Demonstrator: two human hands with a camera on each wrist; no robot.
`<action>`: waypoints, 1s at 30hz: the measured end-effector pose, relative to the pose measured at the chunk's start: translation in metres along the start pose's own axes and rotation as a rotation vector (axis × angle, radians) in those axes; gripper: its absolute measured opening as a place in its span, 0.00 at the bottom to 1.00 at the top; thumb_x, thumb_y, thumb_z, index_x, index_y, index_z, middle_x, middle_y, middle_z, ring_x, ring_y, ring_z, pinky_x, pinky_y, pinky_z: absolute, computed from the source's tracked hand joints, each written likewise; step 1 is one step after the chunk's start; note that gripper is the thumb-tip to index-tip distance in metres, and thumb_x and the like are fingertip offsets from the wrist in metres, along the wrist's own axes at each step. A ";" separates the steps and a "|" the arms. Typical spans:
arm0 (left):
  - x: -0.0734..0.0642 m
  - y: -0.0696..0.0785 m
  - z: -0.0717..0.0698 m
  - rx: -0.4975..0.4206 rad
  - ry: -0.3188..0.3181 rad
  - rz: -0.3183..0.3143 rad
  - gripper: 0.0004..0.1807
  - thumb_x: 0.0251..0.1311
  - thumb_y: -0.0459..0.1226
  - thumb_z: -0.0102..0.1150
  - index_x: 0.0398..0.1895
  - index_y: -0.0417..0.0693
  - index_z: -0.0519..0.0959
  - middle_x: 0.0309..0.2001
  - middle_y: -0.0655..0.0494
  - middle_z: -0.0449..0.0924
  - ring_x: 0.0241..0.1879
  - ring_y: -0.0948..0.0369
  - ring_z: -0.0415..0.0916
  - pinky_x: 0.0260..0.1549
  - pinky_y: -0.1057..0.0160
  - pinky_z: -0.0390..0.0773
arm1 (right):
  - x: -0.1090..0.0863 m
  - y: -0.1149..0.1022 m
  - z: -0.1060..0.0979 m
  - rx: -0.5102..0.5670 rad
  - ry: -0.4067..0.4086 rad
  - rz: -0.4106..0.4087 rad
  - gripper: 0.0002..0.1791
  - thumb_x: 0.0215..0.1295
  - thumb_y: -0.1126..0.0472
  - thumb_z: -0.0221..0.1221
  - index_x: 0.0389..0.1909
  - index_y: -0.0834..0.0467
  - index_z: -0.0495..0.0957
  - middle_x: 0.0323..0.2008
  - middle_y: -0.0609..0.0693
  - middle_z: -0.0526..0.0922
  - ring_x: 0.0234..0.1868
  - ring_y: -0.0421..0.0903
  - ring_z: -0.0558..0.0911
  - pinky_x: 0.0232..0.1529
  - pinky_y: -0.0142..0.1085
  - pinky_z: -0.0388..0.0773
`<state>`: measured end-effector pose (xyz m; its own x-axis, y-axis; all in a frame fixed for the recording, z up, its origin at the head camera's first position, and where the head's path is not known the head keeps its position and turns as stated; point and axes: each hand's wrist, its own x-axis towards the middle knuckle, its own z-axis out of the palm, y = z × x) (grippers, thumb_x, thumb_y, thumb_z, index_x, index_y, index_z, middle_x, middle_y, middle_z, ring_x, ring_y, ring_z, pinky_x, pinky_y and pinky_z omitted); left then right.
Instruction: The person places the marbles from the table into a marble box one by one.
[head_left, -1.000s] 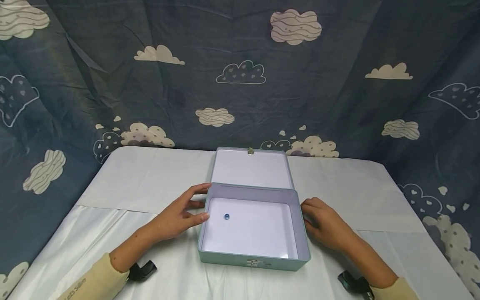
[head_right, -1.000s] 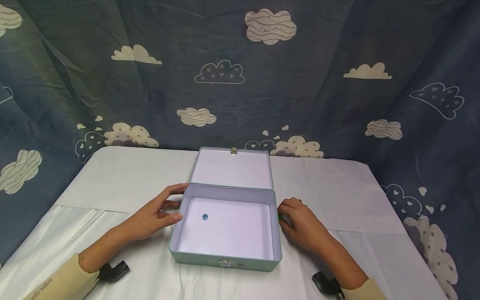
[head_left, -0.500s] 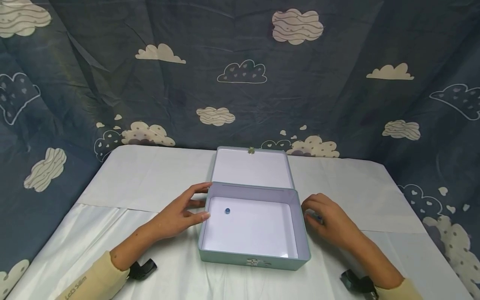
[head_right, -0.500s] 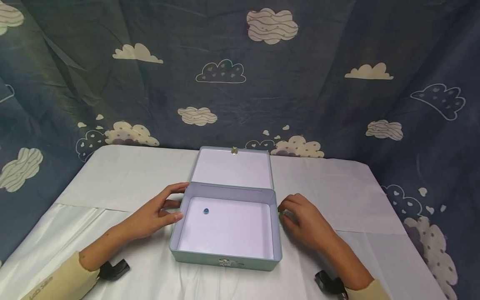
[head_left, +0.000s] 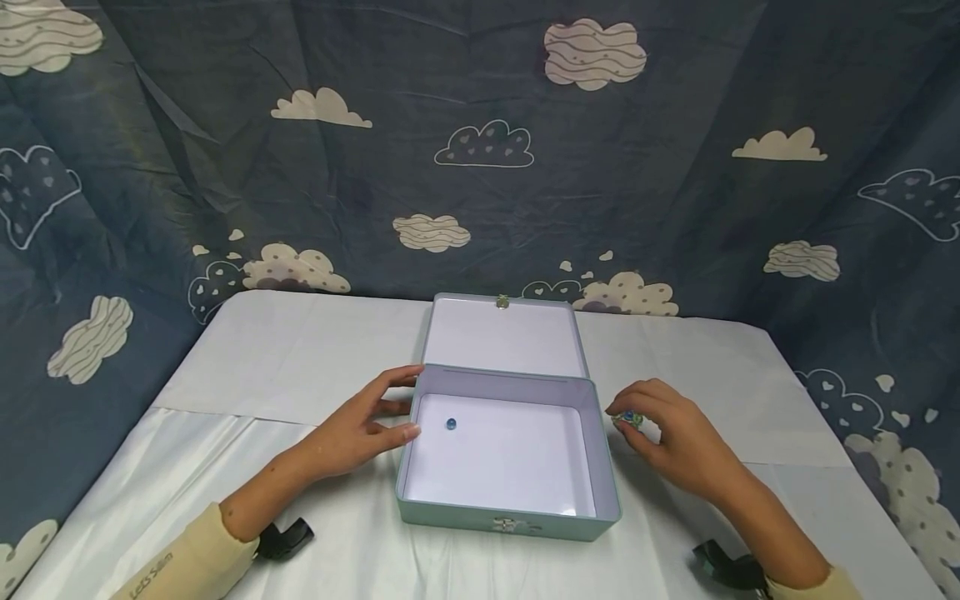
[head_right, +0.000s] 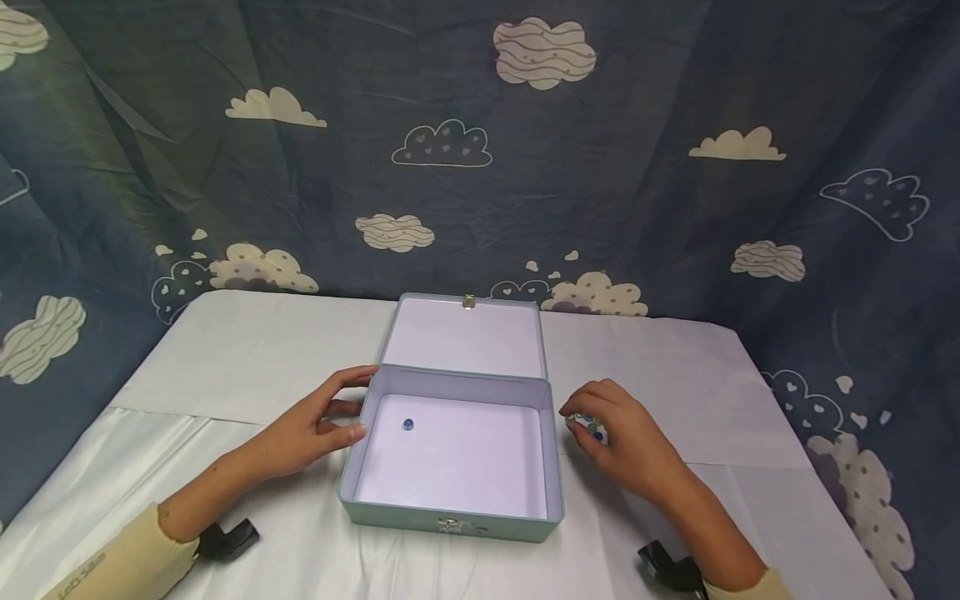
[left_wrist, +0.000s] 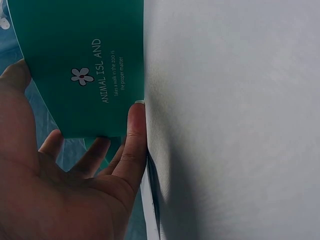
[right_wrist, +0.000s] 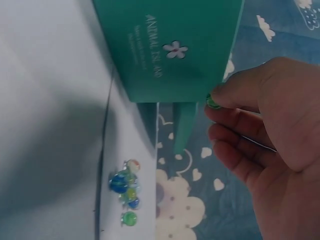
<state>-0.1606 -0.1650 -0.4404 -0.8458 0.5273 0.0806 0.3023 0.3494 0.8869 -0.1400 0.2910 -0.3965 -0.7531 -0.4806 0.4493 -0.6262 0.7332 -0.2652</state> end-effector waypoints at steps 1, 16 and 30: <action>0.000 0.000 0.000 0.001 0.000 -0.001 0.42 0.73 0.47 0.67 0.84 0.72 0.55 0.81 0.50 0.59 0.70 0.43 0.74 0.54 0.53 0.85 | 0.000 -0.002 -0.001 -0.002 0.000 0.007 0.22 0.51 0.77 0.76 0.42 0.50 0.87 0.46 0.37 0.85 0.49 0.40 0.82 0.57 0.15 0.69; -0.001 0.001 0.001 0.001 0.003 -0.007 0.42 0.73 0.47 0.67 0.84 0.72 0.55 0.81 0.50 0.58 0.71 0.43 0.73 0.54 0.51 0.85 | 0.002 -0.018 -0.006 0.034 -0.014 0.044 0.28 0.50 0.78 0.77 0.45 0.46 0.87 0.49 0.38 0.85 0.51 0.41 0.83 0.59 0.12 0.66; 0.000 0.001 0.000 0.007 0.000 -0.002 0.42 0.74 0.47 0.67 0.84 0.72 0.54 0.81 0.48 0.58 0.70 0.43 0.74 0.54 0.51 0.85 | 0.002 -0.021 -0.004 0.080 -0.012 0.006 0.27 0.53 0.78 0.76 0.47 0.46 0.88 0.50 0.38 0.85 0.53 0.42 0.83 0.61 0.14 0.67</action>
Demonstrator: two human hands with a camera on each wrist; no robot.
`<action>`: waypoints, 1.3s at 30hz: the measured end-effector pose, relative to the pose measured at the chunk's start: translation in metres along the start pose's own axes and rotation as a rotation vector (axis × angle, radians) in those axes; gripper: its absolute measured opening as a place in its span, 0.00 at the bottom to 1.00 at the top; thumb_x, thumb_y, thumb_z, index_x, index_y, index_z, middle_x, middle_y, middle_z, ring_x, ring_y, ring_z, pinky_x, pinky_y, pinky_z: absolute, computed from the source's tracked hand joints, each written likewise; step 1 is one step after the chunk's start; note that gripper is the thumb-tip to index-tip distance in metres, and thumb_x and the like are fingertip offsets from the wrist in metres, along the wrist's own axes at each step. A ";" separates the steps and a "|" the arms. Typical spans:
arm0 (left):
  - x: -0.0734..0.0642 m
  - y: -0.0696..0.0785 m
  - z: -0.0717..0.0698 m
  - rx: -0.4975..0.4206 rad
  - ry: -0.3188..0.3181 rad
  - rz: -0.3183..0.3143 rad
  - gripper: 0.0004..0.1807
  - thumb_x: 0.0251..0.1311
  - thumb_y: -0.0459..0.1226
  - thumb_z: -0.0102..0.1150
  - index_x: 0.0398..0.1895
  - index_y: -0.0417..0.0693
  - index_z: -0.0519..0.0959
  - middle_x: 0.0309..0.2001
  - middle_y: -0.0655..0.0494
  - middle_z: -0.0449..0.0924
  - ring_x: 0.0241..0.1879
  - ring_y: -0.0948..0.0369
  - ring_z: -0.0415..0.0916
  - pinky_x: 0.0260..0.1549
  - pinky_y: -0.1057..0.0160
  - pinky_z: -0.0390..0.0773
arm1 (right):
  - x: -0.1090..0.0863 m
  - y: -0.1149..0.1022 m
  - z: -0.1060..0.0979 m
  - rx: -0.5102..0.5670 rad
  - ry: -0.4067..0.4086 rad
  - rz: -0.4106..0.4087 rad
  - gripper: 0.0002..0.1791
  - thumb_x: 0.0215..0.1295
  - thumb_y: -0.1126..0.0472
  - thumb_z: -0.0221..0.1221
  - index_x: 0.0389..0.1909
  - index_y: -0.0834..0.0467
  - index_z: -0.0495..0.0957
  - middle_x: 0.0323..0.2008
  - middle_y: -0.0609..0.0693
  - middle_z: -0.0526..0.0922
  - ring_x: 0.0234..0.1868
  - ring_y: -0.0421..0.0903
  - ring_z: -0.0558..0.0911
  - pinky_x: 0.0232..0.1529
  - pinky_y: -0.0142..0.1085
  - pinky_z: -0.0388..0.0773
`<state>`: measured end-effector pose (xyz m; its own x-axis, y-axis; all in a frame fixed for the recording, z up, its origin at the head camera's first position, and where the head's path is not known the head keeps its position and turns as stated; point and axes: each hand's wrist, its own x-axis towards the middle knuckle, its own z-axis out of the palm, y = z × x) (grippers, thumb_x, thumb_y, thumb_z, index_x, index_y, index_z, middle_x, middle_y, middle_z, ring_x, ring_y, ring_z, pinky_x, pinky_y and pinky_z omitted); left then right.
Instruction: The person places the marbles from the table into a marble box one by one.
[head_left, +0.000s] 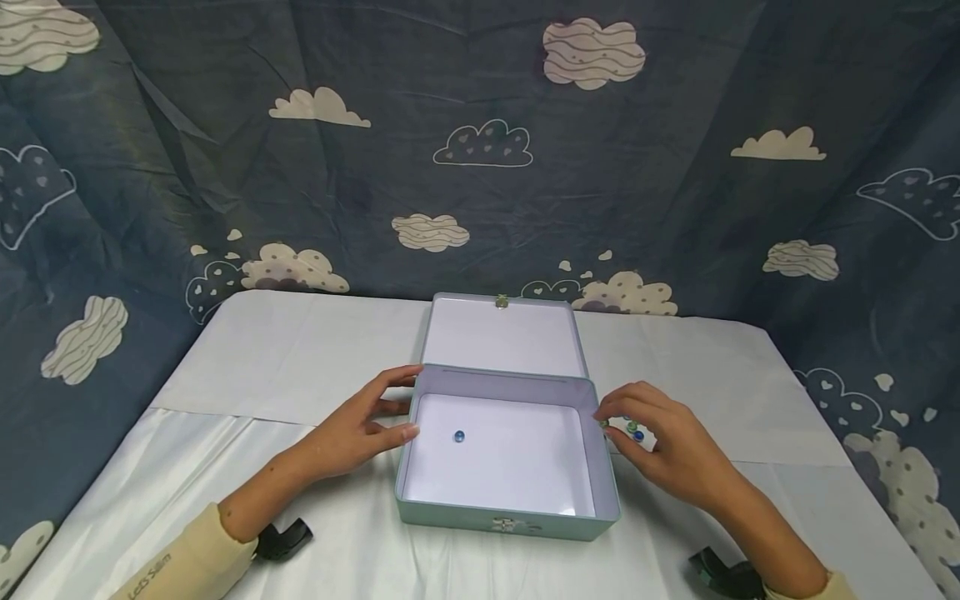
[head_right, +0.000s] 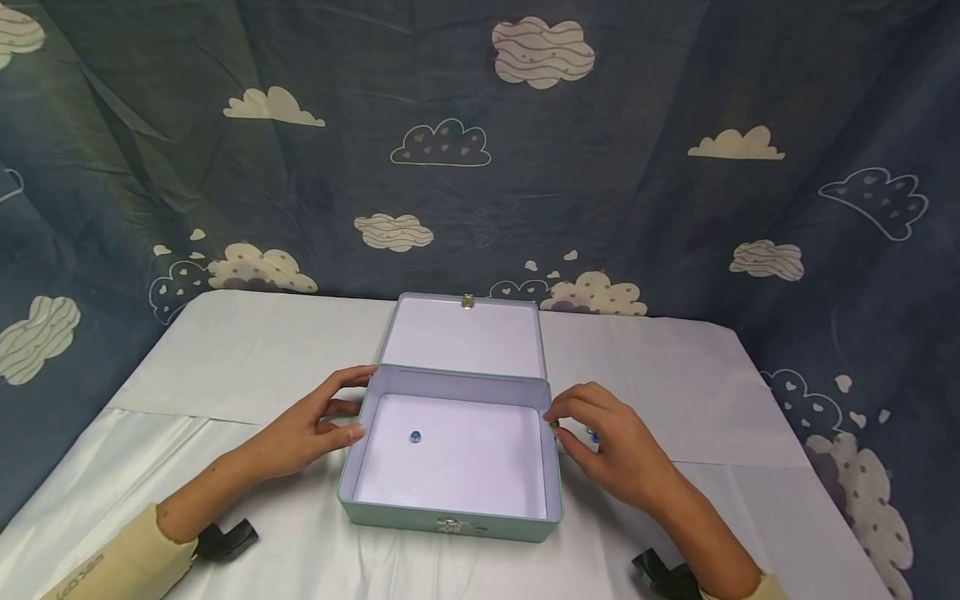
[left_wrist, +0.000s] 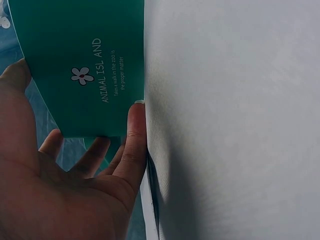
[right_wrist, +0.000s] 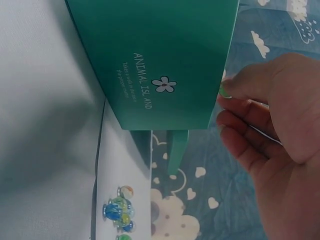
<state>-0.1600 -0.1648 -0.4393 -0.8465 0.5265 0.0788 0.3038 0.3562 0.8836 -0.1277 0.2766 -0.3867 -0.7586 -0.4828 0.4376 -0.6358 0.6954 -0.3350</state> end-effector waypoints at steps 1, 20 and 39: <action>0.000 0.000 0.000 0.000 0.000 -0.001 0.42 0.74 0.47 0.66 0.84 0.72 0.54 0.81 0.49 0.58 0.70 0.43 0.74 0.54 0.51 0.85 | 0.000 0.000 0.000 0.002 -0.001 -0.004 0.27 0.53 0.77 0.76 0.47 0.46 0.88 0.50 0.38 0.85 0.53 0.42 0.83 0.61 0.14 0.67; 0.001 -0.001 0.000 -0.011 -0.004 0.011 0.42 0.74 0.46 0.66 0.84 0.72 0.55 0.80 0.48 0.59 0.69 0.43 0.74 0.53 0.53 0.85 | 0.000 -0.004 -0.003 -0.016 -0.063 0.025 0.25 0.54 0.75 0.76 0.46 0.45 0.88 0.50 0.35 0.85 0.52 0.39 0.84 0.56 0.28 0.81; 0.000 -0.001 -0.001 -0.011 -0.006 0.008 0.42 0.74 0.46 0.66 0.84 0.72 0.54 0.81 0.49 0.59 0.70 0.43 0.74 0.53 0.53 0.85 | 0.000 0.001 -0.004 0.009 -0.052 0.025 0.22 0.56 0.73 0.76 0.46 0.46 0.87 0.49 0.33 0.85 0.52 0.38 0.84 0.58 0.19 0.75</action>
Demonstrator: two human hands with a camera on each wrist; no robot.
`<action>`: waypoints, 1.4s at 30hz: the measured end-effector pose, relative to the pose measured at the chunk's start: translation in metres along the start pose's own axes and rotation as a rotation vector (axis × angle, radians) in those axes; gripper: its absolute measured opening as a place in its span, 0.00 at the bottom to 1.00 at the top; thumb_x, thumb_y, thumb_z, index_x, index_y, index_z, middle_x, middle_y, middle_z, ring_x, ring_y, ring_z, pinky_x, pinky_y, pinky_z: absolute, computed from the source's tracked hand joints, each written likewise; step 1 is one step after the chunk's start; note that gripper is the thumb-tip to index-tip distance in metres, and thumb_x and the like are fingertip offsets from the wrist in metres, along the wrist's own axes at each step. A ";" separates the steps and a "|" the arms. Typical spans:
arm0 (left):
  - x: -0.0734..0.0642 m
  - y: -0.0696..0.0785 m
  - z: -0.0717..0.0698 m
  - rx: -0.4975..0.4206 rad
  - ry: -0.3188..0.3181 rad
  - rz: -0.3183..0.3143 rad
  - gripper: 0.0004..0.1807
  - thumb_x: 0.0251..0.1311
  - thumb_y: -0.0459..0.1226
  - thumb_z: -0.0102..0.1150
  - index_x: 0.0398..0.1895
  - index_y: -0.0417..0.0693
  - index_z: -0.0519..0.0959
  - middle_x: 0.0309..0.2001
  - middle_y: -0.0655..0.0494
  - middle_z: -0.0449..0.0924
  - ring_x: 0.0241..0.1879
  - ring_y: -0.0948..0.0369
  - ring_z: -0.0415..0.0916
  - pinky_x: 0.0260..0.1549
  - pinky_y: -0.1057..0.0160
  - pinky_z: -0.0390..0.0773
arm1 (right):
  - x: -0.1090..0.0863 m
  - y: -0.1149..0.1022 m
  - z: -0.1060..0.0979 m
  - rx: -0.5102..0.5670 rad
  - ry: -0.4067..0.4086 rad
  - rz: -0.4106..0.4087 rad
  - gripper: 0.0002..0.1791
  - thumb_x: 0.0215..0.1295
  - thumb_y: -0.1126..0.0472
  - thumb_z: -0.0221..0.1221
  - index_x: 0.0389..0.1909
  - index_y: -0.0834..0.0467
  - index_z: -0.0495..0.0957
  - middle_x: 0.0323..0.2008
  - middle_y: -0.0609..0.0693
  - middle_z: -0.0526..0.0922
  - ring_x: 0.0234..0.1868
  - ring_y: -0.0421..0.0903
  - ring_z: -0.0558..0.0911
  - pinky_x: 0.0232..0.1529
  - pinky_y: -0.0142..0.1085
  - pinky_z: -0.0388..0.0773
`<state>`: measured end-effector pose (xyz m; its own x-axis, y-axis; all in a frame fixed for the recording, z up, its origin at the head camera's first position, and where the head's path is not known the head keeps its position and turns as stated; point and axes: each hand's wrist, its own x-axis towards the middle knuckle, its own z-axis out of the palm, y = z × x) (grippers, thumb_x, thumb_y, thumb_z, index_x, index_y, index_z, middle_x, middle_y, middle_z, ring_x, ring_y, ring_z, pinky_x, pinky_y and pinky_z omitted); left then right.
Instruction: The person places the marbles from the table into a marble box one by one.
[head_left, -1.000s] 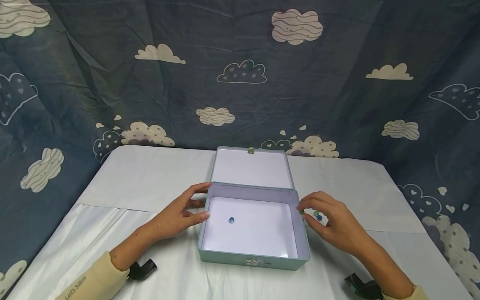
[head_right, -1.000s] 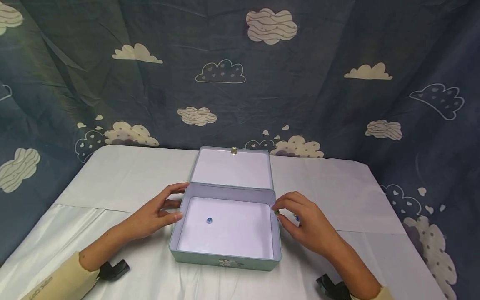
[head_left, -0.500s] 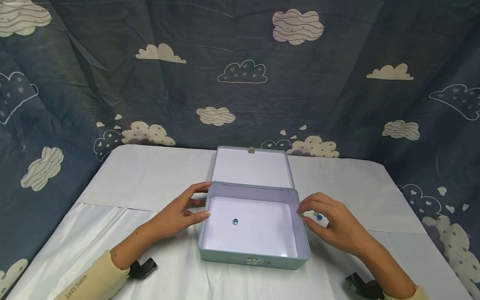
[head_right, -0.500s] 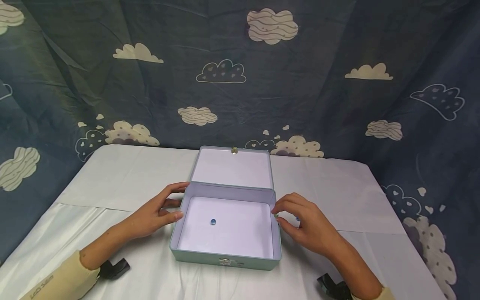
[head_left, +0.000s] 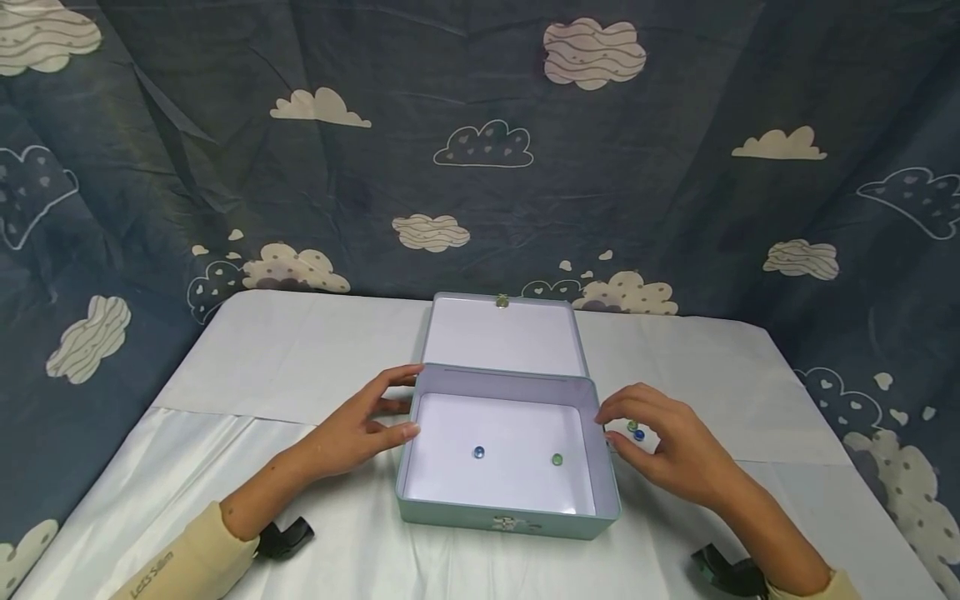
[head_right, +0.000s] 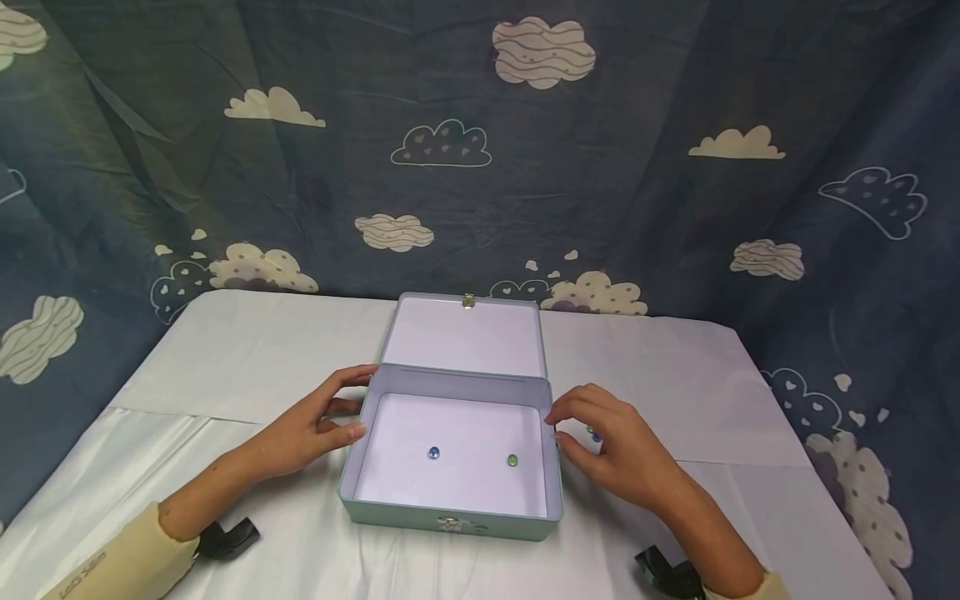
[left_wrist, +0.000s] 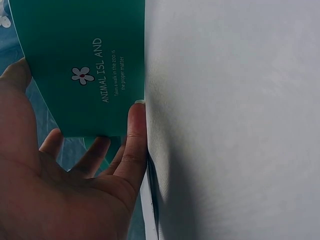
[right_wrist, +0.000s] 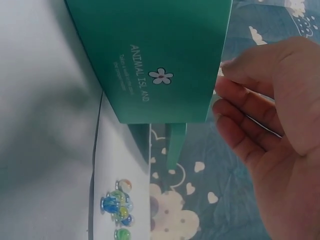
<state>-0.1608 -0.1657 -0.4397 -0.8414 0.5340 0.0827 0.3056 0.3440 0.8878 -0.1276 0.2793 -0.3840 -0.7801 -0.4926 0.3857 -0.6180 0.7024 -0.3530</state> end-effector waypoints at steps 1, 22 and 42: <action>0.000 0.000 0.000 0.000 0.000 -0.001 0.42 0.74 0.47 0.66 0.84 0.72 0.54 0.81 0.49 0.59 0.70 0.44 0.74 0.53 0.53 0.85 | 0.000 0.001 0.000 0.001 0.008 0.000 0.23 0.55 0.73 0.76 0.46 0.46 0.87 0.49 0.34 0.85 0.51 0.38 0.84 0.58 0.18 0.74; 0.000 0.001 0.000 -0.004 0.000 -0.003 0.42 0.74 0.46 0.66 0.84 0.72 0.54 0.80 0.50 0.59 0.70 0.43 0.73 0.54 0.53 0.84 | -0.006 0.052 -0.001 0.002 0.003 0.062 0.21 0.57 0.76 0.73 0.45 0.51 0.86 0.41 0.41 0.87 0.40 0.37 0.82 0.41 0.31 0.81; 0.001 -0.003 0.000 -0.003 -0.001 0.008 0.42 0.74 0.45 0.66 0.84 0.70 0.54 0.81 0.49 0.58 0.70 0.44 0.74 0.53 0.54 0.85 | -0.013 0.075 0.002 0.043 -0.225 0.223 0.13 0.58 0.69 0.76 0.34 0.48 0.85 0.30 0.36 0.78 0.32 0.39 0.76 0.31 0.31 0.76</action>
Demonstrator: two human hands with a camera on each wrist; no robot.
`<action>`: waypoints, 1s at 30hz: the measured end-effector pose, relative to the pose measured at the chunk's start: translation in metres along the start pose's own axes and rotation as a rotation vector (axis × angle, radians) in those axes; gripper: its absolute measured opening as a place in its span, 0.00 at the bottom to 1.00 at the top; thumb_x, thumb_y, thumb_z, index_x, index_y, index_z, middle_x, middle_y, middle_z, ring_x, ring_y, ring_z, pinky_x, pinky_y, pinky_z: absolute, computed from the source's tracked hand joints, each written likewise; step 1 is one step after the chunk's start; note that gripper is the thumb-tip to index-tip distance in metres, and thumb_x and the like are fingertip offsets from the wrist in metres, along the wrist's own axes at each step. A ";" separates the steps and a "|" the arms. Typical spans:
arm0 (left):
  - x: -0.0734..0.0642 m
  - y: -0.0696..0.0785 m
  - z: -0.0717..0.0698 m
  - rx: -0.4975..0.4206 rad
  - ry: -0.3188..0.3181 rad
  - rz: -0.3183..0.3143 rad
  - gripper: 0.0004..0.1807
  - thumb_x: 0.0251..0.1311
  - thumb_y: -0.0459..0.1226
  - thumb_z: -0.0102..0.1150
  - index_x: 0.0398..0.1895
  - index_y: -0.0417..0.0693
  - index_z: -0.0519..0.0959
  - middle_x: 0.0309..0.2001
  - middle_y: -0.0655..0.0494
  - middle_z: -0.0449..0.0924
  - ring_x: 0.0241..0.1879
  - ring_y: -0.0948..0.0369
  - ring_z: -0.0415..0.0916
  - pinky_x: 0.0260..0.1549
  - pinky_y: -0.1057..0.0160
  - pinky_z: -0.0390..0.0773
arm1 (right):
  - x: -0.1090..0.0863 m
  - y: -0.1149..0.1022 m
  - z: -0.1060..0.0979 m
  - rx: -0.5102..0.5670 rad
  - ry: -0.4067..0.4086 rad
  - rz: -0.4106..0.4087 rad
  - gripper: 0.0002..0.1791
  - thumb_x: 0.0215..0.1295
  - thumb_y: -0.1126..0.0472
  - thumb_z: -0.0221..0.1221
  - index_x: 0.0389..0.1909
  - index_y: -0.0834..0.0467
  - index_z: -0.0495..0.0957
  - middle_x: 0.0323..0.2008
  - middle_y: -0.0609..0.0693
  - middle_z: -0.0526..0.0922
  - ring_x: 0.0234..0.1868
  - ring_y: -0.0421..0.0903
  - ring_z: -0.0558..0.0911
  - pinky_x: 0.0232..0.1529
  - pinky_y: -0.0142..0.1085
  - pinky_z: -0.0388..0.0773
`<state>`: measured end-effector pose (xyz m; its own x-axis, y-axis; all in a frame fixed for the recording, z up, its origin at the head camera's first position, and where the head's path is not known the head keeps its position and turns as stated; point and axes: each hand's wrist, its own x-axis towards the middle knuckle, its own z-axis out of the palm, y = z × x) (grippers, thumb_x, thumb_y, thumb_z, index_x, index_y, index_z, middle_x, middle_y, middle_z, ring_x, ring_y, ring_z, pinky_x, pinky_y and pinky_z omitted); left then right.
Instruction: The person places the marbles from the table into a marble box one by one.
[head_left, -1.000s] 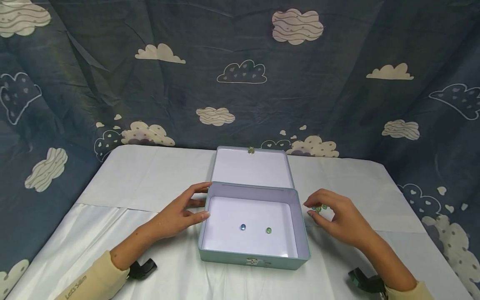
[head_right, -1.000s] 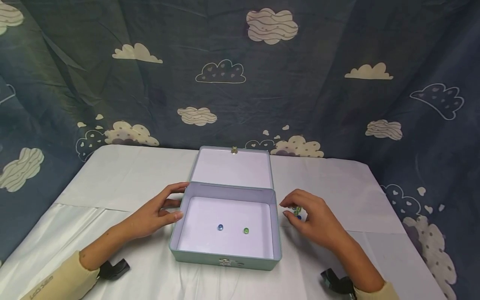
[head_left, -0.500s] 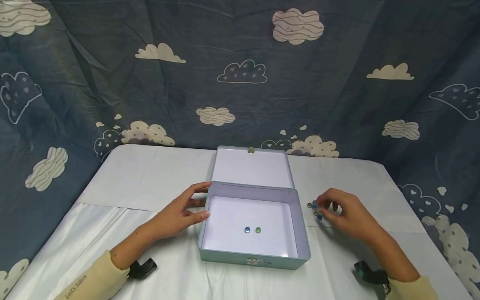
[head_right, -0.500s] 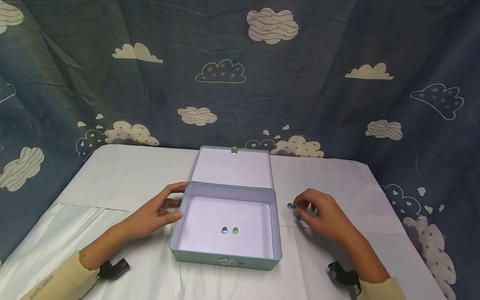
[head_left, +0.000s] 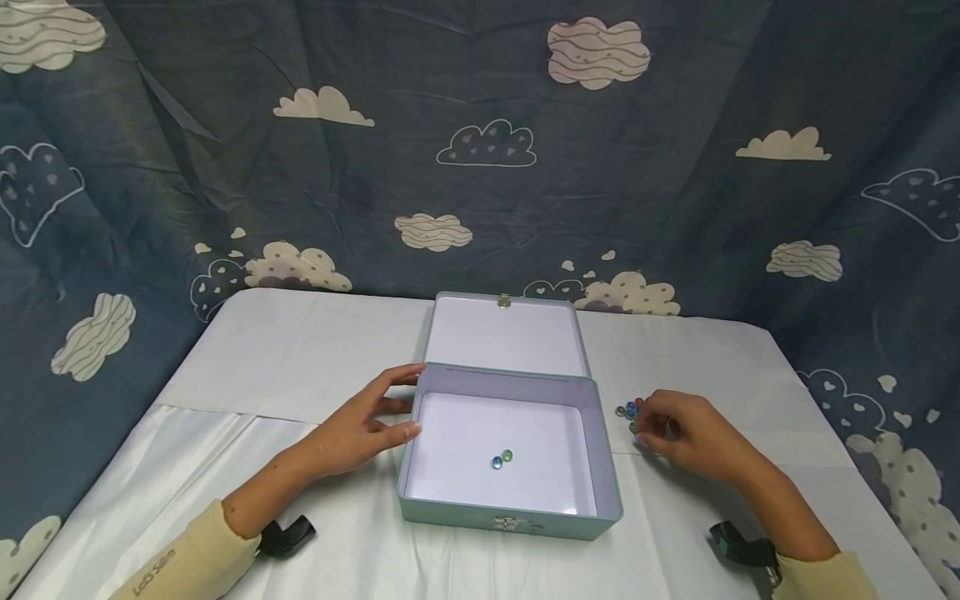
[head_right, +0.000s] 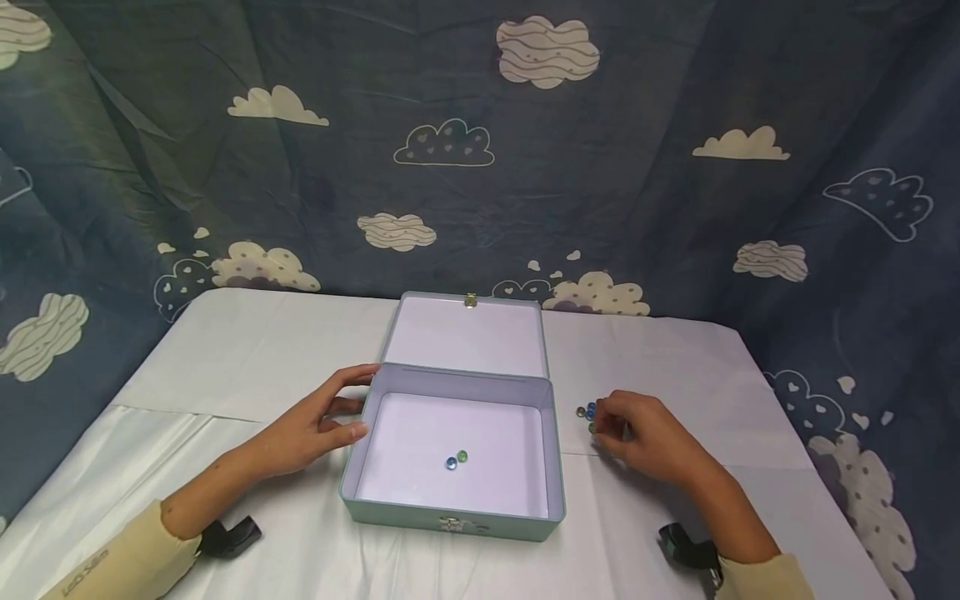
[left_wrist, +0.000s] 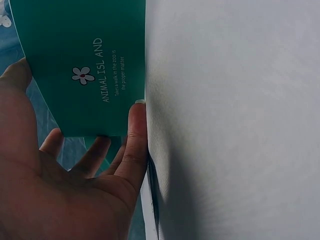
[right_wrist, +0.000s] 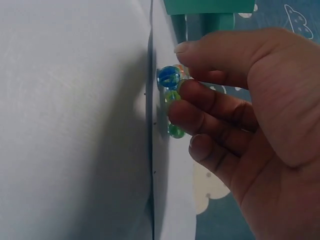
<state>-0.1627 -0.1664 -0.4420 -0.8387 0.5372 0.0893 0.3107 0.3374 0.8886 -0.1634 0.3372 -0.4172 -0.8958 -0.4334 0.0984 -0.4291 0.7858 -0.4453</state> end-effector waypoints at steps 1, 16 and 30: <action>0.000 0.000 0.000 -0.002 0.002 -0.002 0.42 0.74 0.46 0.66 0.84 0.70 0.54 0.81 0.50 0.58 0.70 0.44 0.74 0.53 0.55 0.85 | 0.000 0.000 0.001 -0.002 -0.005 0.000 0.13 0.58 0.69 0.76 0.34 0.48 0.85 0.30 0.36 0.78 0.31 0.39 0.76 0.31 0.31 0.76; 0.001 0.001 0.000 -0.008 0.003 -0.015 0.43 0.73 0.46 0.67 0.84 0.71 0.54 0.80 0.51 0.60 0.69 0.45 0.75 0.52 0.56 0.85 | 0.001 -0.002 0.005 -0.041 -0.054 0.072 0.12 0.57 0.69 0.76 0.34 0.50 0.85 0.28 0.39 0.78 0.31 0.40 0.76 0.31 0.32 0.76; 0.000 0.002 0.001 0.000 0.003 -0.011 0.42 0.74 0.46 0.67 0.84 0.71 0.55 0.80 0.51 0.59 0.69 0.45 0.74 0.53 0.54 0.84 | 0.000 -0.007 0.001 -0.024 0.009 0.050 0.13 0.56 0.71 0.75 0.34 0.50 0.85 0.29 0.38 0.79 0.32 0.39 0.76 0.32 0.32 0.78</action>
<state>-0.1621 -0.1653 -0.4406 -0.8434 0.5312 0.0804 0.3011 0.3435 0.8896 -0.1605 0.3313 -0.4149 -0.9171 -0.3896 0.0845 -0.3864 0.8166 -0.4287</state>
